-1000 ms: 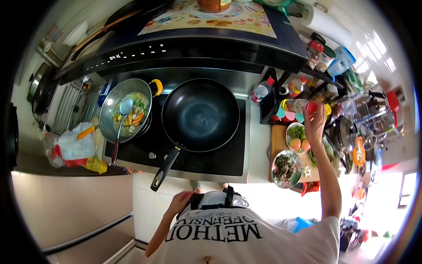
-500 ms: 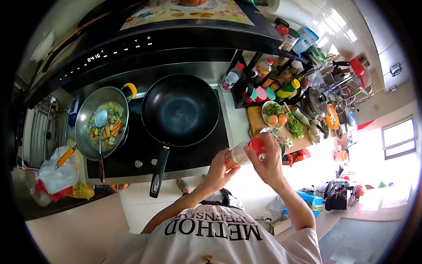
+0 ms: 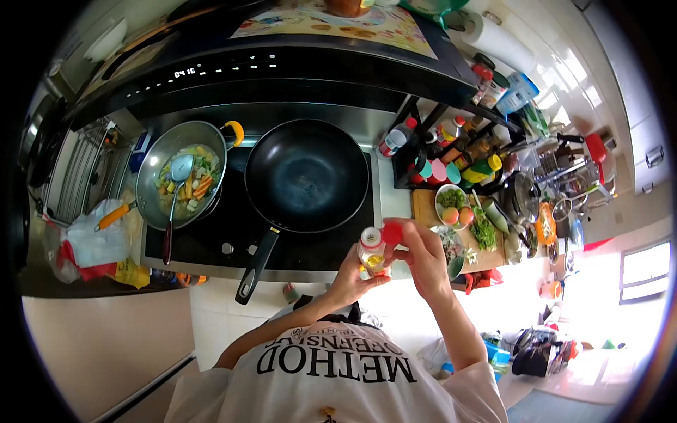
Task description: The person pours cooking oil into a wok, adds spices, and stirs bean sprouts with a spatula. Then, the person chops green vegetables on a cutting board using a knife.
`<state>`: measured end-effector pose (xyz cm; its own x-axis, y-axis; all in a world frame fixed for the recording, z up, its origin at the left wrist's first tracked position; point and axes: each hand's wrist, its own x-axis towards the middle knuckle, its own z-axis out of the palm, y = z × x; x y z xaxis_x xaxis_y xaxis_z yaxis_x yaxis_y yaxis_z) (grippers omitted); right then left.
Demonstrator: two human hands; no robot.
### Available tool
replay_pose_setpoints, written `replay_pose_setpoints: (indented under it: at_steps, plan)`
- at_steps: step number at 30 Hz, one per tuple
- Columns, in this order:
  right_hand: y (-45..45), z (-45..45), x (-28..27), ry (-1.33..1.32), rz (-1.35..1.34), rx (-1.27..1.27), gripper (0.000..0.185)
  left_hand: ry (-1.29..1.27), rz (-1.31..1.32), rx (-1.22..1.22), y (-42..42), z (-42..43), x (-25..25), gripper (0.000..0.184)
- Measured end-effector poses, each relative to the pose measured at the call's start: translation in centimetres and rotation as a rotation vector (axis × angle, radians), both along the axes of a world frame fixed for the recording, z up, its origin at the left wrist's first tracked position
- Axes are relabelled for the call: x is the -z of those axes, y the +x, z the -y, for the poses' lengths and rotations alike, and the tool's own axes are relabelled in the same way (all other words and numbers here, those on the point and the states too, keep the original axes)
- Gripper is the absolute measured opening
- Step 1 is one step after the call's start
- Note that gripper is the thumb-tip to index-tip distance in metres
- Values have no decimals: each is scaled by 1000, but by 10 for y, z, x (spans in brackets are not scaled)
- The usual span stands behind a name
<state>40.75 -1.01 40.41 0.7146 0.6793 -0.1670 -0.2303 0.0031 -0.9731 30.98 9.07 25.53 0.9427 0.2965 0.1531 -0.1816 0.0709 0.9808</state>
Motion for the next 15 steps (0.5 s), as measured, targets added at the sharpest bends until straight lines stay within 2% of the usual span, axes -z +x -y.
replay_pose_setpoints:
  at_steps: [1,2,5,7,9,13,15]
  plan:
    - [0,1,-2,34,22,2,35,-83,-25,32,4,3,5,57]
    - [0,1,-4,-58,224,11,33,-105,66,-7,12,8,17,54]
    - [0,8,-7,-323,833,48,35,-547,-20,140,18,5,-14,48]
    - [-7,21,-5,-519,1150,-53,43,-594,-18,135,29,11,-12,42]
    - [-17,26,-2,-674,1256,-94,56,-641,-30,158,32,12,-17,40]
    - [-30,26,-2,-809,1246,-126,73,-889,-57,181,37,13,-28,38]
    - [-30,27,7,-827,1210,-111,77,-935,-74,199,38,13,-30,37]
